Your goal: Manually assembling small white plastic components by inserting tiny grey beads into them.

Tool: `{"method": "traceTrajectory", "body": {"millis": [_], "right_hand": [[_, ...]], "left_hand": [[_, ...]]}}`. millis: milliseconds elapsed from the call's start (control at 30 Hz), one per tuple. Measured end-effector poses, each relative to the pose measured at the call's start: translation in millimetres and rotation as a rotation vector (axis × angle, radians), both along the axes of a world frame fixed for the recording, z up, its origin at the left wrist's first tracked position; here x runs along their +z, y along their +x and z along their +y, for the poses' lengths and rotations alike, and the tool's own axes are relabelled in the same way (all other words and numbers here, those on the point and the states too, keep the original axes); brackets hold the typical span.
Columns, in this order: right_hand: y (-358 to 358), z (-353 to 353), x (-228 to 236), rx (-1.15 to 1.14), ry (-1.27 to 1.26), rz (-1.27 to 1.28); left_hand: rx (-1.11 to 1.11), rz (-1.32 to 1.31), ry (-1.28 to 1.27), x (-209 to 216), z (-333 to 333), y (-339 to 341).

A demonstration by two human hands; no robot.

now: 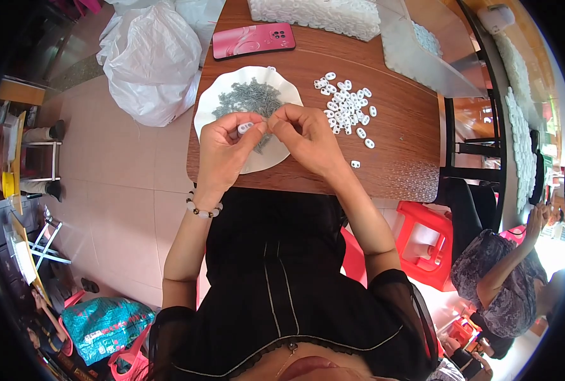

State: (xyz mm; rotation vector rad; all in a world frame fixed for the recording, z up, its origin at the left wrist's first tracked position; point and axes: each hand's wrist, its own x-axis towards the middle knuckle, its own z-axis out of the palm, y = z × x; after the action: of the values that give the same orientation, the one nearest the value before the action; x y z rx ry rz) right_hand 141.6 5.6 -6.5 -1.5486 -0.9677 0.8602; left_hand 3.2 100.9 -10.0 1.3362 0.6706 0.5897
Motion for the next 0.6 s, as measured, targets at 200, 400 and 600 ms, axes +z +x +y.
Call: {"method": "traceTrajectory", "body": {"millis": [200,400,600], "right_hand": [[-3.5,-2.0,18.6,0.006,0.022,-0.149],[2.3,-2.6,14.4,-0.011,0.056,-0.083],[8.2,-14.2,10.5,0.044,0.028,0.092]], "left_hand": [[0.03,0.299,0.324,0.0,3.3,-0.9],[-0.015,0.287,0.67,-14.8,7.2,-1.0],[-0.091,0.083,0.137,-1.2,-0.2,-3.3]]}}
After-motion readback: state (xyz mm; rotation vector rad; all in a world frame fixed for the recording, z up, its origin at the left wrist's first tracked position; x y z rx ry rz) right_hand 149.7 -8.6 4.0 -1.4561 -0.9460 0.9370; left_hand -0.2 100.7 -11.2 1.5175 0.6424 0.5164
